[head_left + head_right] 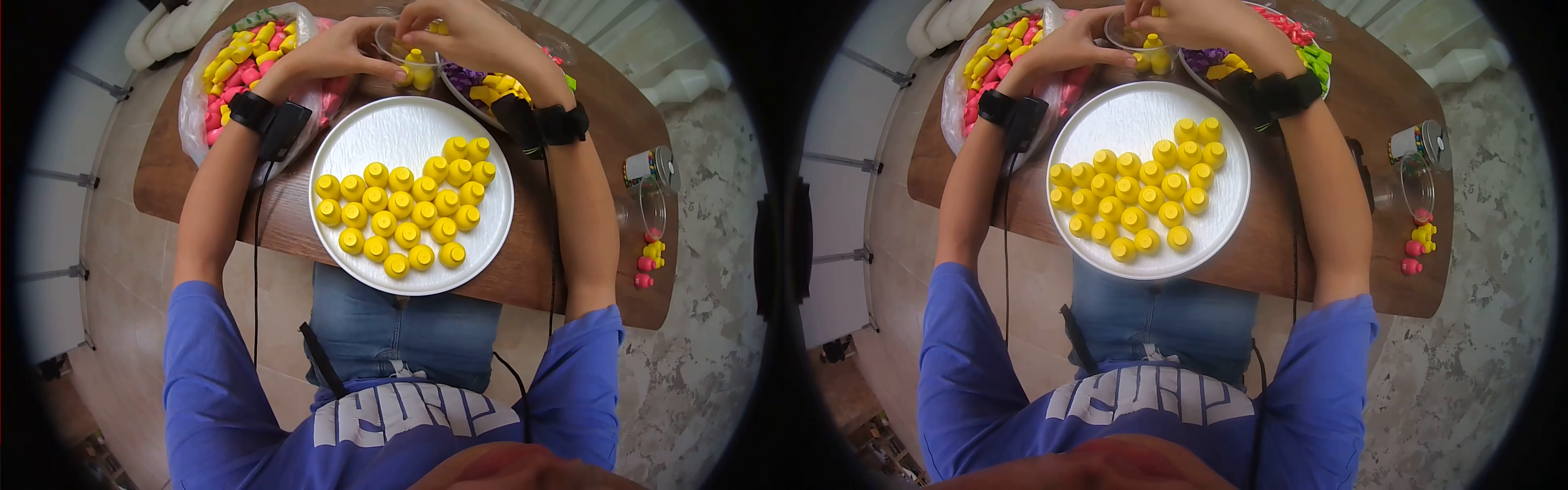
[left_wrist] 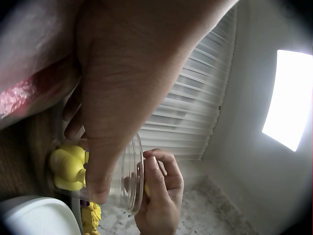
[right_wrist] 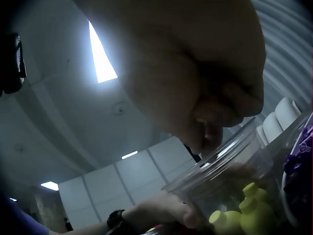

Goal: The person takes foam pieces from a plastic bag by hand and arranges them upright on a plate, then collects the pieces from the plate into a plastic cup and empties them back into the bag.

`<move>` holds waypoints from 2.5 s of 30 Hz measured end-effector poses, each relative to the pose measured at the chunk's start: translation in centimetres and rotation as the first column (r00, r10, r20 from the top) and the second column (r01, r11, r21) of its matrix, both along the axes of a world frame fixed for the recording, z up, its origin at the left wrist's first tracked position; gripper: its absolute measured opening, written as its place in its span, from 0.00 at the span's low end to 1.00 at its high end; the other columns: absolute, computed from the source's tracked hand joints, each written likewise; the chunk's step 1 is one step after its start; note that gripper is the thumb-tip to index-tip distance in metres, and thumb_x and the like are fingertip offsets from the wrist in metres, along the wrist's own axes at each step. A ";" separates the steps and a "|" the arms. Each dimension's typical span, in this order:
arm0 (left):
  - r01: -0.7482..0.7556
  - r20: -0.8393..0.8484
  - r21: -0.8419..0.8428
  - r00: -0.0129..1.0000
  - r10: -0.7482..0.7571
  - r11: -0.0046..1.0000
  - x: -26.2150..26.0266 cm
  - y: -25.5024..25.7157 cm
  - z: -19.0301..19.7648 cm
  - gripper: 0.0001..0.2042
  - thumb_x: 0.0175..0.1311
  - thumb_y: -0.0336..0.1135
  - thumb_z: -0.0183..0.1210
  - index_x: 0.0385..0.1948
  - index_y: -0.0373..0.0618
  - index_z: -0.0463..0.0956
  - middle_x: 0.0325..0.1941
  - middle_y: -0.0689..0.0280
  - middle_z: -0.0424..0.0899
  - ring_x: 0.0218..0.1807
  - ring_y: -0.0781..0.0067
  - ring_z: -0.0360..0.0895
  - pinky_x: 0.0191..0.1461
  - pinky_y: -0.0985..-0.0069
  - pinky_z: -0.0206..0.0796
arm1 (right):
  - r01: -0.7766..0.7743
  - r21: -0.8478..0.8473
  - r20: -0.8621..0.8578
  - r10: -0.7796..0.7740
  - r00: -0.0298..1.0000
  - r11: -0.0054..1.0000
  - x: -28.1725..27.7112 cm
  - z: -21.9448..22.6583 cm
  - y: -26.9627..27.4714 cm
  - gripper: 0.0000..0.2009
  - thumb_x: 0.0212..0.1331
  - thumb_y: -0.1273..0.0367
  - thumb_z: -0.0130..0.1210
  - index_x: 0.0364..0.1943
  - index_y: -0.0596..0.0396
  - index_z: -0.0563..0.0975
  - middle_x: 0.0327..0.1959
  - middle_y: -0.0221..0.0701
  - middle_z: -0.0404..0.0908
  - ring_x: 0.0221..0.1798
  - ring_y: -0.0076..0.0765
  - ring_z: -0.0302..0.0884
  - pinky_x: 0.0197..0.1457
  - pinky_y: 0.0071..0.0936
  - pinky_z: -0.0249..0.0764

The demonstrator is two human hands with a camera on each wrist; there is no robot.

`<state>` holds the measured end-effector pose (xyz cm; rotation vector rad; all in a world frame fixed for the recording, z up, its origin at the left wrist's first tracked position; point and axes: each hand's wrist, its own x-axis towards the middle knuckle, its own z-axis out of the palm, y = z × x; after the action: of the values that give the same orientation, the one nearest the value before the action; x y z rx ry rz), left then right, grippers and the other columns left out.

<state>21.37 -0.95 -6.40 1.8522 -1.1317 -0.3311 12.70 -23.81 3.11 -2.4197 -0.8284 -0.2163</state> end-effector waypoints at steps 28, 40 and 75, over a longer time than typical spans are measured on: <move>0.007 -0.222 0.099 0.975 0.015 0.995 -3.3 -0.4 4.2 0.36 0.59 0.38 0.76 0.70 0.41 0.71 0.60 0.61 0.85 0.57 0.74 0.81 0.63 0.73 0.73 | -0.029 -0.416 0.079 0.068 0.995 0.909 -1.9 0.9 0.9 0.27 0.54 0.78 0.56 0.63 0.54 0.75 0.42 0.53 0.85 0.46 0.60 0.83 0.48 0.50 0.77; -0.072 -0.077 0.136 0.994 0.083 0.988 -3.6 -0.3 4.5 0.35 0.58 0.40 0.77 0.68 0.41 0.72 0.60 0.60 0.84 0.58 0.71 0.81 0.64 0.72 0.73 | 0.000 -0.362 0.096 0.037 0.995 0.932 -2.1 0.7 1.3 0.23 0.61 0.71 0.58 0.62 0.53 0.75 0.38 0.51 0.86 0.45 0.61 0.84 0.48 0.51 0.78; -0.071 -0.103 0.167 0.991 0.089 0.983 -2.9 -0.3 3.8 0.32 0.60 0.37 0.74 0.66 0.42 0.74 0.56 0.61 0.85 0.55 0.72 0.81 0.59 0.73 0.74 | 0.142 -0.436 0.153 -0.082 0.985 0.889 -1.4 0.1 0.7 0.08 0.54 0.73 0.56 0.27 0.61 0.85 0.31 0.52 0.84 0.38 0.59 0.85 0.41 0.50 0.79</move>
<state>18.45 -1.22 -2.62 1.9904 -0.9766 -0.4853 11.33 -23.06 3.20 -2.9176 -0.8714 -0.2529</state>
